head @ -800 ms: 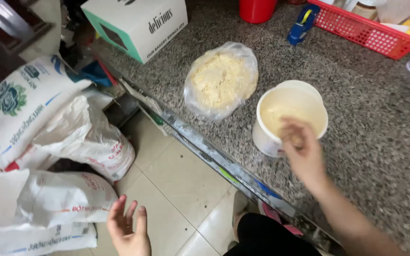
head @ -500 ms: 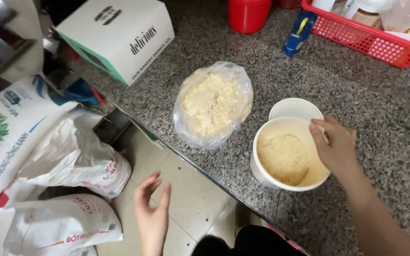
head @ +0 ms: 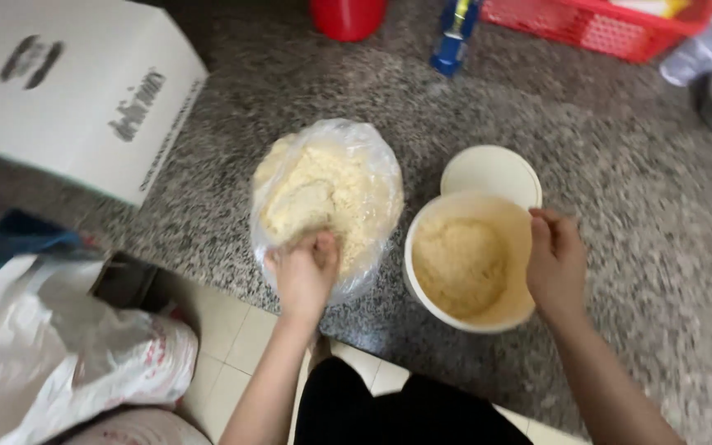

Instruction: Transferring yellow food crumbs from a plastic bag into a white container by hand.

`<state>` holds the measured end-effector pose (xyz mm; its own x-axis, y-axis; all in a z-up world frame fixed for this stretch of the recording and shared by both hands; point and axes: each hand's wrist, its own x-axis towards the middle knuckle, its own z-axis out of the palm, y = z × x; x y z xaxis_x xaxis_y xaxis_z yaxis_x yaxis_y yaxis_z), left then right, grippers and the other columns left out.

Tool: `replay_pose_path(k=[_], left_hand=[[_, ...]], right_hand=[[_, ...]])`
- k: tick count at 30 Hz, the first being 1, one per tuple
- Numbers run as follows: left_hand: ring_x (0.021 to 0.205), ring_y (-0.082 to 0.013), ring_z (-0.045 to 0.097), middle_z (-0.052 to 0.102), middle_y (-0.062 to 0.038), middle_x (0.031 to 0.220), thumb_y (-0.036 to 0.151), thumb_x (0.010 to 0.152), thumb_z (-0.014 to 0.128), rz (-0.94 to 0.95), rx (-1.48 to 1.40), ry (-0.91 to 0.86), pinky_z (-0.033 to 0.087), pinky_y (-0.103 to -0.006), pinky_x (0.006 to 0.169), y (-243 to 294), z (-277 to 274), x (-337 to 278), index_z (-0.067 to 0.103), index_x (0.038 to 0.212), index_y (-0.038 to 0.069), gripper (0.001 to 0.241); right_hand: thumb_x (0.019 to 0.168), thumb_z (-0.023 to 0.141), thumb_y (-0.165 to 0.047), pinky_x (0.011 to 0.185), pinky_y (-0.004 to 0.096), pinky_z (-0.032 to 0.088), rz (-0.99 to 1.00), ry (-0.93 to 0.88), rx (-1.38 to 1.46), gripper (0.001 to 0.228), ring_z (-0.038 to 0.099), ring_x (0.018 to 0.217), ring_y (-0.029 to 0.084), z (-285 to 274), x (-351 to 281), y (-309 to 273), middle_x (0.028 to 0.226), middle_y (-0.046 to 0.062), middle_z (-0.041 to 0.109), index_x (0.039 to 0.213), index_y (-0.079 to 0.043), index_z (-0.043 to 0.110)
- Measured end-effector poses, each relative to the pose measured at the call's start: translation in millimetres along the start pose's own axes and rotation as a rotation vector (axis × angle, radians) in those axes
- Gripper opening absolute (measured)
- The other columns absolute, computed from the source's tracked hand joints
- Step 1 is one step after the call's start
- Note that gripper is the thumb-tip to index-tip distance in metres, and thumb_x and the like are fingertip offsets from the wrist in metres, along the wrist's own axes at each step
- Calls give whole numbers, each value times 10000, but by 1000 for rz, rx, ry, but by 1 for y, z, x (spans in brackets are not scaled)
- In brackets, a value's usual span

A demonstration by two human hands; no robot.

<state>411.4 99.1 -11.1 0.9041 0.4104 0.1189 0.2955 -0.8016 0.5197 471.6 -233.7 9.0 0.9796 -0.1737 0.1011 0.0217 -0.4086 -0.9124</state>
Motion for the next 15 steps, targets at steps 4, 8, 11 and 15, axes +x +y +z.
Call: replay_pose_path(k=[4,8,11,15], left_hand=[[1011,-204,650,699,31,965,342,810,804,246,221,-24,283,-457,1102,-40,32,56,758,1033,276,236],[1068,-249,595,652,-44,1020,364,772,840,427,332,14,292,-476,1100,-31,41,87,752,1058,171,356],[1055,-275,595,651,-76,1005,327,744,845,465,390,36,301,-486,1093,-31,46,91,765,1028,133,353],[1083,-300,551,634,-87,1012,336,711,834,441,417,99,284,-513,1103,-44,60,91,785,932,168,283]], right_hand=[[1176,539,-95,910,447,531,9,207,29,208,642,1066,294,32,-15,-10,1200,233,677,1270,42,664],[1187,516,-97,959,448,510,-6,356,29,194,604,1107,290,52,-12,-15,1204,245,661,1255,47,626],[1184,517,-104,959,447,506,-14,377,0,193,594,1099,289,53,-14,-9,1172,238,655,1235,50,621],[1178,524,-140,898,361,512,11,372,14,172,571,1020,195,52,-12,-9,1103,126,655,1250,-26,632]])
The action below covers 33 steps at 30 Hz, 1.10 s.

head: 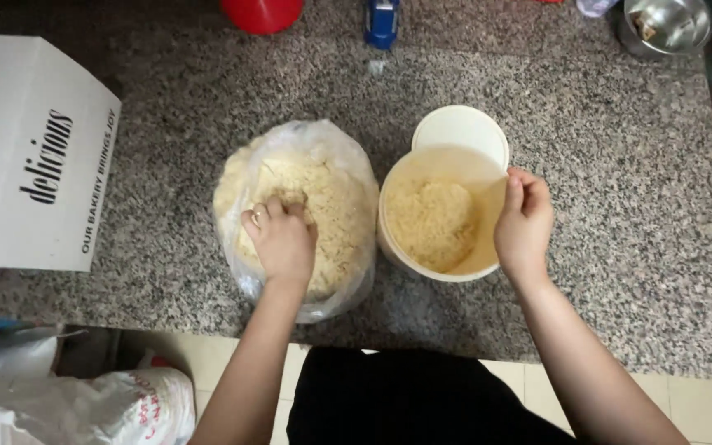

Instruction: Transferring yellow food crumbs from a plastic bag into a white container by hand.

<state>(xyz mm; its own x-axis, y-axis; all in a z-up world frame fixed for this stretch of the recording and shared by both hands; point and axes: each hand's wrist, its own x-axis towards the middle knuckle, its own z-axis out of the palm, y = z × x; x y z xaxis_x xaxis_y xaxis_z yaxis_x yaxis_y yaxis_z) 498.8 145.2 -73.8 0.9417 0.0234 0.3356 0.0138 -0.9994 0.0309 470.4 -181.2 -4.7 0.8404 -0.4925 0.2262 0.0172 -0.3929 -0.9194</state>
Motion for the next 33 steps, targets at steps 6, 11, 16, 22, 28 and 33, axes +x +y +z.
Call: replay_pose_path(k=[6,11,16,22,28,33], left_hand=[[1137,-260,537,643,-53,1019,364,774,798,-99,-5,-4,241,-495,1134,1,-6,1,797,884,208,191],[985,-275,697,731,-80,969,360,871,803,-475,-600,-134,426,-434,971,-10,-37,-3,831,1064,225,238],[1003,-237,779,762,-181,1095,120,945,757,-948,-1540,-135,624,-308,923,-5,-113,2,705,1226,-54,334],[1027,-297,776,764,-253,1163,137,994,666,-919,-1783,-382,649,-324,812,35,-171,22,627,1300,-48,360],[1110,-479,715,697,-361,1177,101,993,642,-629,-2005,-516,571,-556,1007,114,-129,30,586,1327,-102,395],[922,-371,781,747,-283,1042,85,1020,635,-443,-1873,-438,654,-452,855,151,-87,34,682,1169,-84,230]], right_hand=[[1141,556,-83,896,370,506,7,-63,38,146,588,1010,221,1,3,-7,1097,133,643,1263,-9,589],[1113,603,-91,930,434,494,-42,-97,-32,183,628,1057,315,1,7,2,1106,175,632,1276,-9,589],[1084,690,-233,1076,488,308,-165,-127,-235,276,526,1149,330,-1,6,7,1187,102,547,1286,-71,595],[1027,728,-342,1169,540,150,-464,-172,-479,299,351,1398,390,-2,15,-30,1427,124,455,1246,-148,668],[936,806,-225,1104,470,356,-626,-351,-169,141,527,1220,297,6,33,-50,1235,25,637,1068,-248,761],[983,744,-157,1101,425,388,-466,-335,50,83,572,1209,265,13,33,-31,1168,20,703,1038,-206,781]])
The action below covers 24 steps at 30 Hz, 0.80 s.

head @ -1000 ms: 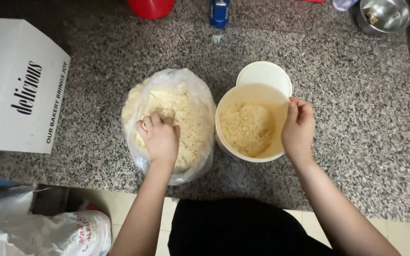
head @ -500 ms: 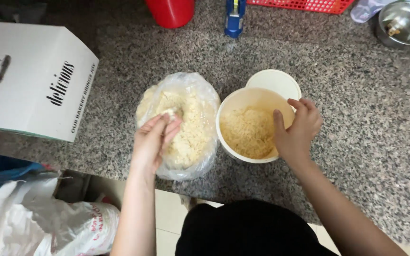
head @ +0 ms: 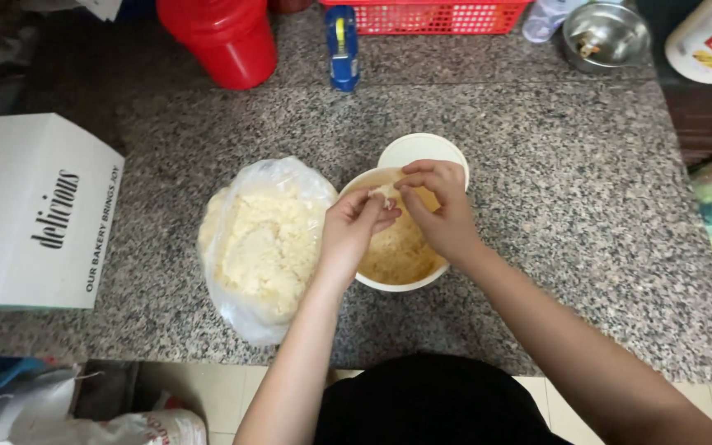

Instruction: Transferring yellow food crumbs from a plastic bag into a white container by hand.

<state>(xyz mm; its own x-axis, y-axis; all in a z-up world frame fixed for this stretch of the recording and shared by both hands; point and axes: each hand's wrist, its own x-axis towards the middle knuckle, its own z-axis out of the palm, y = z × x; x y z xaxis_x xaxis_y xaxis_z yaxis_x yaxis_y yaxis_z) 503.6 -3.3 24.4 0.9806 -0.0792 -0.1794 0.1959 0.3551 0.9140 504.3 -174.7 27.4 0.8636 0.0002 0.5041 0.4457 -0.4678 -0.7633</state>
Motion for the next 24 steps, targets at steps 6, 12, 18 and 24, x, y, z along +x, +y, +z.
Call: replay_pose_path(k=[6,12,18,24], left_hand=[[892,-348,788,776,-245,969,68,1022,652,155,84,-4,668,-451,825,-16,-1,11,729,1151,-51,192],[917,-208,761,793,-156,991,80,1017,665,184,165,-1,667,-370,849,-19,-3,9,751,1178,-3,201],[837,-164,745,755,-98,862,121,1002,707,208,207,10,664,-332,799,-30,-7,14,779,1146,40,180],[834,-123,685,708,-57,861,134,1005,702,224,209,53,635,-312,821,-19,-1,10,772,1163,50,192]], right_hand=[[938,770,-140,1103,460,367,42,6,-12,179,544,1215,288,-1,-1,-2,1163,53,678,1108,-196,778],[917,797,-179,1106,485,341,35,-37,-54,188,499,1235,301,-1,0,-5,1193,46,664,1101,-213,781],[927,799,-161,1094,448,371,39,15,-46,79,531,1203,283,3,-1,-3,1162,22,686,988,-193,761],[933,773,-110,1062,427,396,39,60,-41,77,568,1159,264,2,0,1,1108,8,707,944,-167,723]])
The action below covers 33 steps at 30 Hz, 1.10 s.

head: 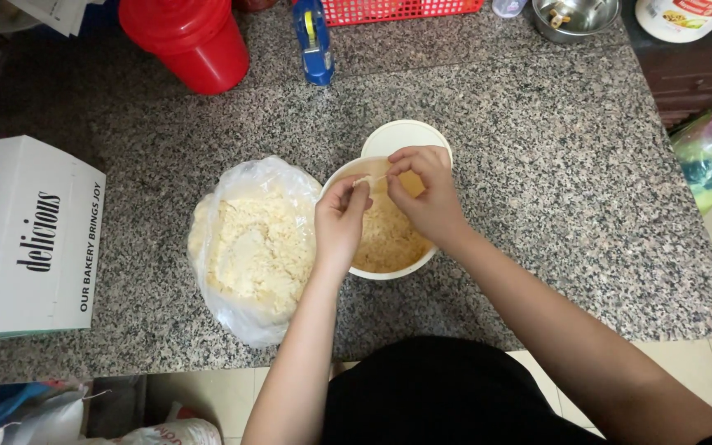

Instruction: Transferring yellow food crumbs from a plastic bag into a white container by hand.

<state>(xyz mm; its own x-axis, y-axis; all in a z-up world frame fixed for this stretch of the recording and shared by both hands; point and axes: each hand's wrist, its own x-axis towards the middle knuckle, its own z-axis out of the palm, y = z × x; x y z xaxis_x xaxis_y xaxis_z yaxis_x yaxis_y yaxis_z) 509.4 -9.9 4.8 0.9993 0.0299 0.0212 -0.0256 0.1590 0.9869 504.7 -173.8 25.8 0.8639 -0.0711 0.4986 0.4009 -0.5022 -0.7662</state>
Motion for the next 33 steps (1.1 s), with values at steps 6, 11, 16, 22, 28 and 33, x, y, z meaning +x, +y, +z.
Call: replay_pose_path(k=[6,11,16,22,28,33], left_hand=[[787,-109,692,688,-32,808,114,1007,694,24,-20,30,601,-262,768,-4,0,2,777,1156,68,176],[787,-102,684,698,-32,815,124,1005,699,32,-7,10,601,-272,784,1,2,0,781,1163,69,186],[807,-138,724,716,-50,849,94,995,713,36,-31,-19,624,-293,800,-2,0,-1,768,1179,50,197],[818,-178,758,715,-65,861,85,998,711,19,-60,18,652,-340,811,-7,-1,0,758,1177,25,195],[825,-238,775,755,-140,905,60,998,697,61,-65,23,661,-369,787,-23,-6,4,738,1198,0,212],[755,-148,736,760,-103,833,55,990,700,64,-12,4,655,-303,743,2,-1,-2,748,1168,0,193]], right_hand=[[886,690,-61,1057,412,399,17,-28,56,188,557,1142,252,-2,1,0,1160,12,703,1037,-173,707],[897,760,-122,1072,426,393,-33,-46,21,164,560,1176,260,-1,0,3,1154,2,705,1039,-202,741],[896,806,-170,1076,426,386,-25,-78,-8,113,545,1176,262,2,0,-1,1141,-1,696,991,-207,759],[874,791,-96,1060,428,400,-31,-41,-16,106,562,1156,272,2,-1,5,1113,22,710,931,-166,736],[875,755,-87,1063,441,412,-45,-40,8,212,571,1176,303,2,2,-2,1183,50,701,1068,-167,716],[884,781,-149,1086,442,402,-11,-117,-13,107,519,1202,260,1,2,-15,1175,14,692,988,-161,757]])
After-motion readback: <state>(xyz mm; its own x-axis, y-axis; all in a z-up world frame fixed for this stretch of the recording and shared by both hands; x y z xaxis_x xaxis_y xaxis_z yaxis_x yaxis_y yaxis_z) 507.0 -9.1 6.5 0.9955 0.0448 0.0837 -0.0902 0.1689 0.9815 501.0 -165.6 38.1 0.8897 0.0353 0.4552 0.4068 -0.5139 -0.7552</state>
